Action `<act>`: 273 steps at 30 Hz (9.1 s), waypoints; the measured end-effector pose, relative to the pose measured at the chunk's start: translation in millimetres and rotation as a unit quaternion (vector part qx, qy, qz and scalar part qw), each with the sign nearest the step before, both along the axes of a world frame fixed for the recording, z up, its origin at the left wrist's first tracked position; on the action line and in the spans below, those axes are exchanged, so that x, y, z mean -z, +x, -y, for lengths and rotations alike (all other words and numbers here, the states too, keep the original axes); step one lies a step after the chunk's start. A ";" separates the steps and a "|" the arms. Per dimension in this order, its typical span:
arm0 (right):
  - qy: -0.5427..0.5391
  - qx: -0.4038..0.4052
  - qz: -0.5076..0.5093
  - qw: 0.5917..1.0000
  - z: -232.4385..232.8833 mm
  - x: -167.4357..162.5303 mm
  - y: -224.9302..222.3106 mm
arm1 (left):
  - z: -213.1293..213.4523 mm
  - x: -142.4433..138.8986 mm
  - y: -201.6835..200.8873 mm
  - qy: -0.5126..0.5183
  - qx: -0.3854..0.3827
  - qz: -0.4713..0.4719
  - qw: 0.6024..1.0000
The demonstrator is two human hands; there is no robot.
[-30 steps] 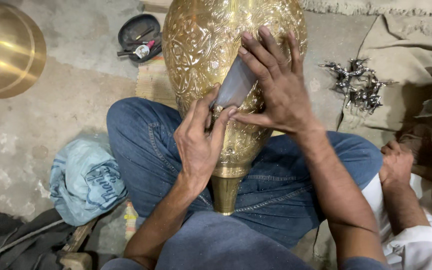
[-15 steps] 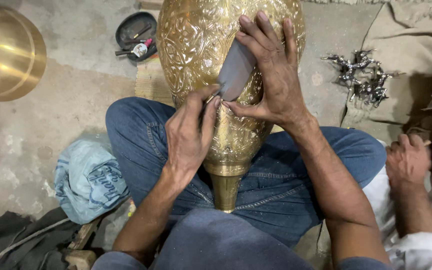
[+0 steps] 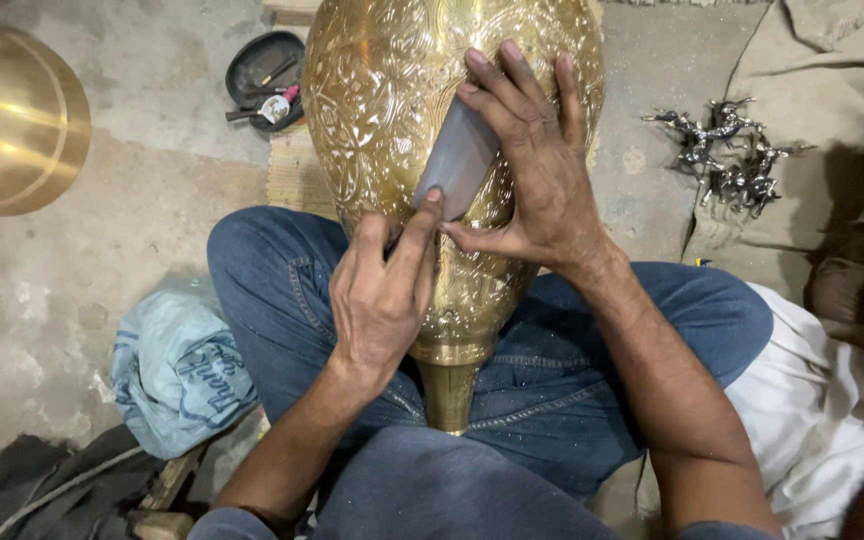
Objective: The person sits cross-legged on the floor with a large engraved brass vase in their lap. They rub the engraved surface with a gray abrasive block, repositioning the vase and turning it to reach different areas, then hold a small punch against the engraved pattern and strike it with a wooden mallet to chase the design.
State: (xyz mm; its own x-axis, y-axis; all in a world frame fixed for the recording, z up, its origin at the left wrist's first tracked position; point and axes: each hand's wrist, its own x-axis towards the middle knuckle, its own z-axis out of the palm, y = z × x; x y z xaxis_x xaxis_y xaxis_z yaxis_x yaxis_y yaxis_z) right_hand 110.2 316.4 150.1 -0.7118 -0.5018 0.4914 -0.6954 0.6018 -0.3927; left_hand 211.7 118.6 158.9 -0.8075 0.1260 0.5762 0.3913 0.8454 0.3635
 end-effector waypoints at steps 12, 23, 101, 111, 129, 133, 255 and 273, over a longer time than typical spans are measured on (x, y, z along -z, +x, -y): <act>-0.001 -0.001 -0.023 1.000 -2.2 9.5 -8.1 | -2.4 12.0 -7.6 0.008 0.012 -0.016 1.000; 0.006 0.001 -0.038 0.999 -1.6 13.2 -8.2 | -5.4 10.0 -10.4 0.031 0.005 0.010 0.999; 0.020 0.043 -0.029 0.998 -1.2 13.7 -1.0 | -22.8 -13.9 -25.4 -0.001 -0.008 -0.006 1.000; 0.019 0.047 -0.025 0.998 -1.1 7.0 -0.4 | -20.9 -11.5 -24.1 0.003 -0.006 -0.009 1.000; -0.002 0.031 -0.032 0.999 0.0 11.8 -1.1 | -17.8 -1.0 -25.9 0.018 0.003 -0.016 1.000; 0.003 0.033 -0.031 0.999 -1.1 12.6 -1.0 | -18.2 -0.8 -23.6 0.019 -0.004 -0.008 1.000; -0.124 0.012 -0.010 0.992 1.5 43.0 2.7 | -24.5 1.2 -24.6 0.004 0.014 -0.022 1.000; 0.021 0.040 0.064 0.997 5.3 16.7 1.9 | -20.5 -6.7 -25.7 0.006 -0.011 -0.016 1.000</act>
State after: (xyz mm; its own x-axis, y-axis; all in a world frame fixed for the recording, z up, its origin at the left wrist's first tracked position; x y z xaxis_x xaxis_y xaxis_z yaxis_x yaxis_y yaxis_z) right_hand 112.1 311.2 133.3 -0.8058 -0.4601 0.3729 -0.5906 0.6708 -0.4486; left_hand 186.0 139.1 165.6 -0.7910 0.1011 0.6034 0.3844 0.8494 0.3616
